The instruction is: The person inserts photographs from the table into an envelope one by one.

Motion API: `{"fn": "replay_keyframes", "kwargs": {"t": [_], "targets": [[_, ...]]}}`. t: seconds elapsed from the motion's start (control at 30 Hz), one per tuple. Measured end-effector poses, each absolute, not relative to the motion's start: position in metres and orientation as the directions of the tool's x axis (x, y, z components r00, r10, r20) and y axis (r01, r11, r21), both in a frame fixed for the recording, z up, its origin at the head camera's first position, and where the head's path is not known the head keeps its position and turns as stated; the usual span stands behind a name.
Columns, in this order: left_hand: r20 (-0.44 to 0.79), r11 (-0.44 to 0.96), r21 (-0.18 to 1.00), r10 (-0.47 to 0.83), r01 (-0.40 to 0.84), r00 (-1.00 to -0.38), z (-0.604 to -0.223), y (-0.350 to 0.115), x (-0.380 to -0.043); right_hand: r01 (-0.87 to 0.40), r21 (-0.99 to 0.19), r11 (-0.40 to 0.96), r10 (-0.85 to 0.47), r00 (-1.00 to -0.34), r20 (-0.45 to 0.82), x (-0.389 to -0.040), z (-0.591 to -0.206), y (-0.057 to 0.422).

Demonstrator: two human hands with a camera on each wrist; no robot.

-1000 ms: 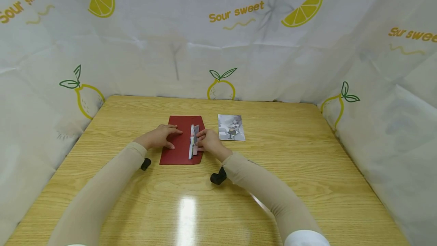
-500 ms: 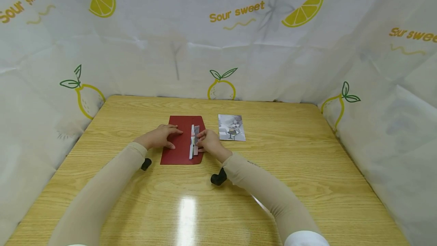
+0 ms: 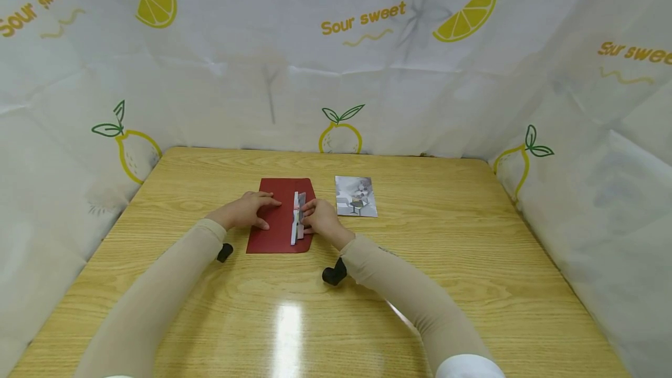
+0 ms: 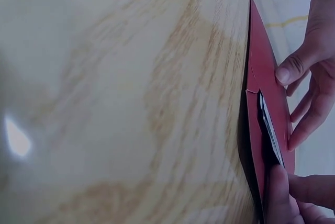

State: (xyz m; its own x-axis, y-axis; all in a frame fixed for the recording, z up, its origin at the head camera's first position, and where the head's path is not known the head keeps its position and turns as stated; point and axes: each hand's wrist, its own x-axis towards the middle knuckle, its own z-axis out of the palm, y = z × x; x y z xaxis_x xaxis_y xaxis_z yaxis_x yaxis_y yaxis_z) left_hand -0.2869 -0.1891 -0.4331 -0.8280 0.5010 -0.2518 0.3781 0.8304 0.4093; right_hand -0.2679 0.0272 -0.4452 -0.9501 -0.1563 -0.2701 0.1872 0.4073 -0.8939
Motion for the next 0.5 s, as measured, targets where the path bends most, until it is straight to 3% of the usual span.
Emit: {"fn": "replay_keyframes", "kwargs": {"t": [0.5], "targets": [[-0.251, 0.829, 0.408, 0.504, 0.382, -0.826, -0.4353, -0.1892, -0.2890, 0.198, -0.901, 0.385, -0.176, -0.943, -0.282, -0.2692, -0.4428, 0.0284]]}}
